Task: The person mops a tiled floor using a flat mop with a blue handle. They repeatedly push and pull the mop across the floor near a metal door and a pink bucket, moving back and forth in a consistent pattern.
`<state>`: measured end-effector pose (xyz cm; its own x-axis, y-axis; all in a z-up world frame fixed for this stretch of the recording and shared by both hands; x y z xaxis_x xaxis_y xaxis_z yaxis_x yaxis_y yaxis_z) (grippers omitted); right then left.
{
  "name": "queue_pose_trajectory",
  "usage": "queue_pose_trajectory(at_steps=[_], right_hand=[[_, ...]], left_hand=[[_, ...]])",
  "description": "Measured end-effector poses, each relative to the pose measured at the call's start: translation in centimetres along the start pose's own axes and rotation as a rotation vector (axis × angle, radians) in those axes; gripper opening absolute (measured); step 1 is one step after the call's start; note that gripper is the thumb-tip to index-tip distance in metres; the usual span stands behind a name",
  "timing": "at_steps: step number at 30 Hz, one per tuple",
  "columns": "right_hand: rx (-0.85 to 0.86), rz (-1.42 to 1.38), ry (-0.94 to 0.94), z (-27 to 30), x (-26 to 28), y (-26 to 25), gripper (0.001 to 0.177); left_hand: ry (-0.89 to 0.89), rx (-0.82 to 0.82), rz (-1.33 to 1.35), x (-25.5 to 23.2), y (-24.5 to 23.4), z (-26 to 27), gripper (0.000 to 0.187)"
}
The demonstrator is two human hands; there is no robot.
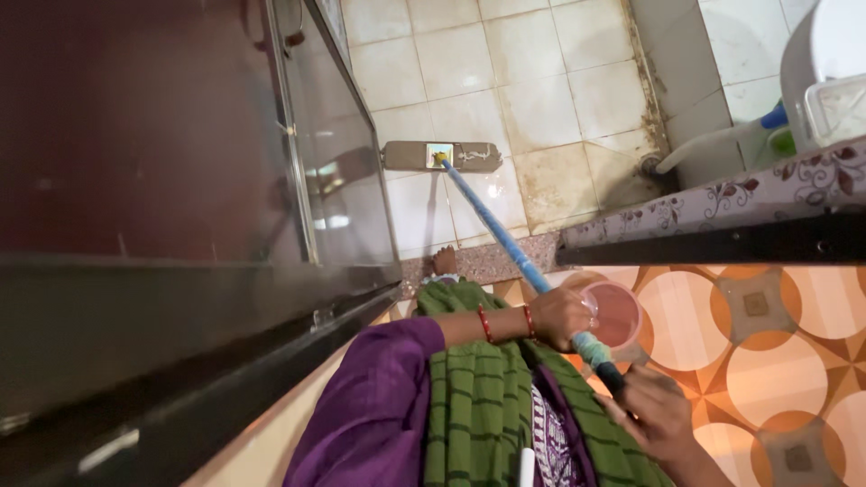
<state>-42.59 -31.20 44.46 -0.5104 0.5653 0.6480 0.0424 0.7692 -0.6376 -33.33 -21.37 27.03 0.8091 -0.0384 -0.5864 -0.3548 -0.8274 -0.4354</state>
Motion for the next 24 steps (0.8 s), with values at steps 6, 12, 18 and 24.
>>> queue_pose_trajectory(at_steps=[6,12,18,24], right_hand=[[-0.016,-0.010,-0.137,-4.8,-2.2,2.5,0.029],[-0.029,0.092,-0.162,-13.0,-9.5,9.9,0.031],[-0.101,0.009,-0.257,-22.5,-18.5,22.8,0.041],[-0.143,0.042,-0.306,-29.1,-24.2,34.7,0.044]], left_hand=[[-0.040,-0.047,0.042,5.7,-1.6,0.9,0.020],[-0.105,-0.073,-0.129,17.7,-8.3,0.5,0.024],[-0.347,0.167,-0.486,33.4,-15.2,4.9,0.019],[-0.512,0.238,-0.680,46.3,-20.4,9.9,0.024]])
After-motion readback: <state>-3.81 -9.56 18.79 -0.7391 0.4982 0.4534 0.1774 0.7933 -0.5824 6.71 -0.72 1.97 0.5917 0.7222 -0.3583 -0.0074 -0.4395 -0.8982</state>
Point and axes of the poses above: each hand's wrist, its own z-axis away from the middle knuckle, its own y-axis out of the palm, x = y × z, the point moved 5 cm from there along -z, towards the middle knuckle, and after that the axes turned 9 degrees about -x, right-handed, at the moved point
